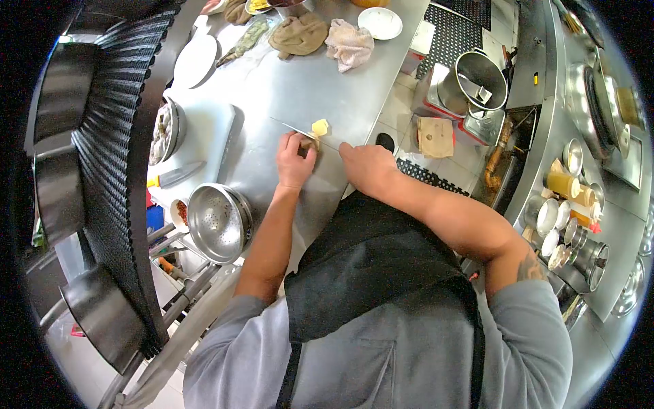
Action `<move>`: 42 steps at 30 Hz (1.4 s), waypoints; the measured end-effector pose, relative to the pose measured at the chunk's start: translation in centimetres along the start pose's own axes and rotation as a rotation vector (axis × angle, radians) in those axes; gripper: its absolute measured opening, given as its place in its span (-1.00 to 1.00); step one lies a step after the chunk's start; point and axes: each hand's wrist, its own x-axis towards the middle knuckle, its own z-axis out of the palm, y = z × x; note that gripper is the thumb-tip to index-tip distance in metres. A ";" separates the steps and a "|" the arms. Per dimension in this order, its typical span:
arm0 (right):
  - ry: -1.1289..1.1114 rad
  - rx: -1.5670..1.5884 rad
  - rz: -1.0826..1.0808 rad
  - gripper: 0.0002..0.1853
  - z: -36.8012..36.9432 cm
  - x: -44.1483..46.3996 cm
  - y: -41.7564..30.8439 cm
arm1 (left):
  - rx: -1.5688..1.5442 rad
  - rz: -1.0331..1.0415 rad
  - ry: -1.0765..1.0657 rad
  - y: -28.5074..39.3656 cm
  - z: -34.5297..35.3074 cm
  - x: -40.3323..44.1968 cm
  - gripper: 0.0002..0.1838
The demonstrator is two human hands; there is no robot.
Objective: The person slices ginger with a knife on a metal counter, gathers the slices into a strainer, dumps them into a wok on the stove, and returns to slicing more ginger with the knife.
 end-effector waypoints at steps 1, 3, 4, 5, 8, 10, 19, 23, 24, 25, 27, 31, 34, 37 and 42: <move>-0.011 0.004 0.001 -0.80 0.0 0.1 0.0 | -0.006 -0.008 0.002 -0.1 0.1 -0.1 -0.68; -0.024 0.003 -0.004 -0.80 0.6 0.9 0.5 | -0.015 0.016 0.009 -0.4 0.2 0.0 -0.68; -0.032 0.004 -0.008 -0.80 1.0 1.5 0.7 | -0.018 0.028 0.012 -0.6 0.2 -0.1 -0.67; -0.036 0.004 -0.040 -0.80 1.3 2.1 0.9 | -0.017 0.020 -0.001 -0.6 0.2 -0.2 -0.68; -0.027 0.007 -0.102 -0.80 1.6 4.1 0.9 | -0.010 0.026 -0.010 -0.6 0.1 0.1 -0.69; -0.016 0.025 -0.100 -0.79 2.0 5.1 0.6 | 0.004 0.053 0.006 -0.8 0.2 0.1 -0.69; 0.024 0.039 -0.057 -0.79 0.9 5.5 -0.7 | -0.006 0.023 -0.006 -0.7 0.1 -0.4 -0.69; 0.028 -0.025 -0.060 -0.80 -0.2 2.7 -0.6 | -0.017 0.013 0.001 -1.0 0.4 -0.5 -0.68; 0.021 -0.030 -0.058 -0.79 -0.2 2.4 -0.5 | -0.021 0.008 -0.007 -0.9 0.3 -0.5 -0.68; 0.015 -0.036 -0.057 -0.79 -0.2 2.3 -0.5 | -0.024 0.003 -0.014 -0.9 0.2 -0.4 -0.68; 0.006 -0.026 -0.049 -0.78 -0.7 1.9 -0.7 | -0.014 0.014 -0.018 -0.7 0.0 -0.2 -0.68; 0.008 -0.016 -0.047 -0.77 -1.3 1.3 -1.1 | -0.017 0.012 -0.026 -0.7 -0.1 -0.2 -0.70; -0.014 -0.018 -0.039 -0.78 -0.7 1.9 -0.8 | -0.029 0.009 -0.022 -0.7 0.1 -0.1 -0.71; -0.009 -0.030 -0.072 -0.79 1.0 3.4 -0.1 | -0.026 0.033 0.011 -0.8 0.2 -0.2 -0.71; 0.067 0.024 -0.129 -0.80 3.6 6.7 0.1 | -0.034 0.030 0.001 -0.6 0.1 -0.2 -0.72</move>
